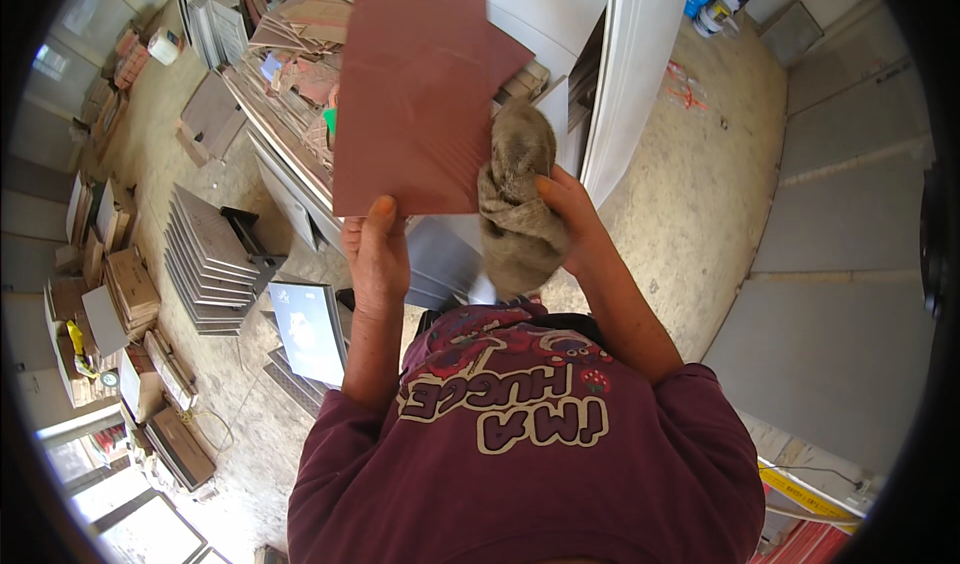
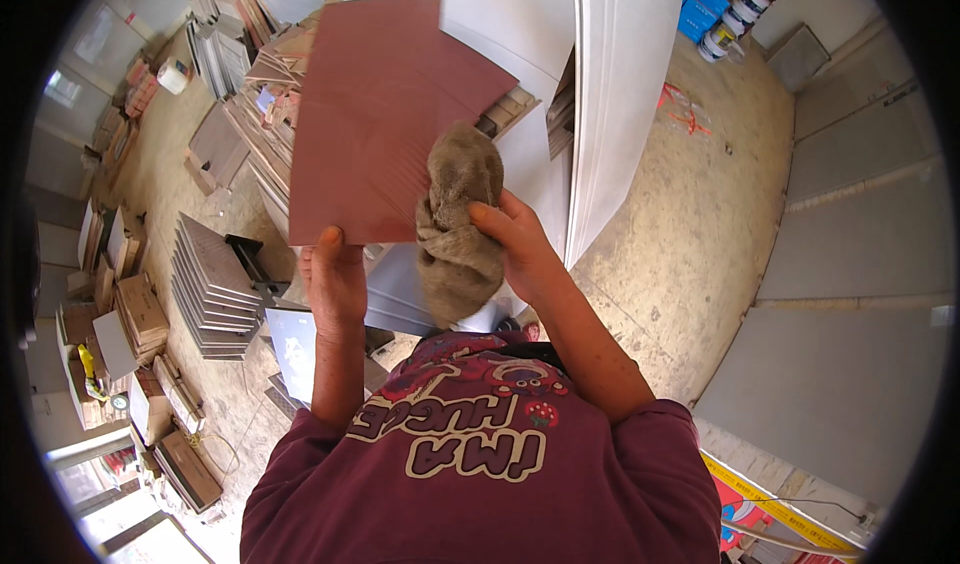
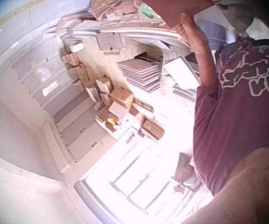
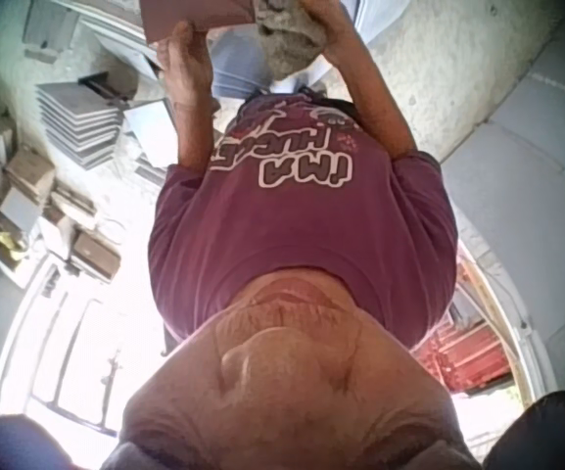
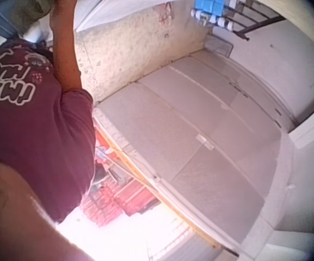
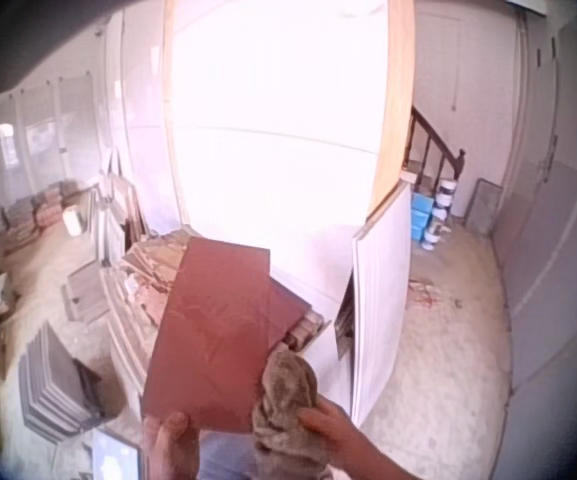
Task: The person wipes dust and debris off of several brown patterned tiles with a cloth before placing them onto a stack.
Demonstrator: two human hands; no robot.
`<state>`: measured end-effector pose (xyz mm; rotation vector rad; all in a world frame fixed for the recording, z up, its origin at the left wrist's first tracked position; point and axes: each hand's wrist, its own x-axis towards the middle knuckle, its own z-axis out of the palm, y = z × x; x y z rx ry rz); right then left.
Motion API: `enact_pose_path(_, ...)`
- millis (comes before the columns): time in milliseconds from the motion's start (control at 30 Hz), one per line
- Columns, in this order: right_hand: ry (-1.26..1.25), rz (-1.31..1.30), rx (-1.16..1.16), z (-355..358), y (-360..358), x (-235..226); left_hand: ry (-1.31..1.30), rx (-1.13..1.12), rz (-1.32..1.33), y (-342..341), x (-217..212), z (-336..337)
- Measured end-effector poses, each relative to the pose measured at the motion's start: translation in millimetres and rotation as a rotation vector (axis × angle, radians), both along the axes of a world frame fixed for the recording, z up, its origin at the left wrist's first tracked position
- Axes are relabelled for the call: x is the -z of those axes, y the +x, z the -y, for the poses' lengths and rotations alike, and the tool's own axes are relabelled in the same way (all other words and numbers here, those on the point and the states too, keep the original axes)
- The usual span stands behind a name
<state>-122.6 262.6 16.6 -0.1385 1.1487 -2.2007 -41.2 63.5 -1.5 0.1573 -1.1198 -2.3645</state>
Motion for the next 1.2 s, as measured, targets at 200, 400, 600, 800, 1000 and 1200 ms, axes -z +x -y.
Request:
enact_pose_path(200,0.123,0.027,-0.033,-13,7,6,0.047,0.154,0.053,5,3,-19)
enact_pose_path(400,0.169,0.067,0.131,-21,6,-4,0.103,0.297,0.060,-4,18,-24)
enact_pose_path(600,0.224,-0.035,0.104,-30,3,-20,-0.005,0.332,0.009,-5,1,-28)
enact_pose_path(800,0.236,-0.114,0.154,-25,5,-26,0.071,0.338,0.015,-3,-5,-25)
enact_pose_path(1000,0.225,-0.143,0.125,-24,5,-34,-0.003,0.564,-0.156,9,6,0)
enact_pose_path(1200,0.197,-0.152,-0.010,-26,2,-43,0.460,0.636,-0.150,-10,-10,26)
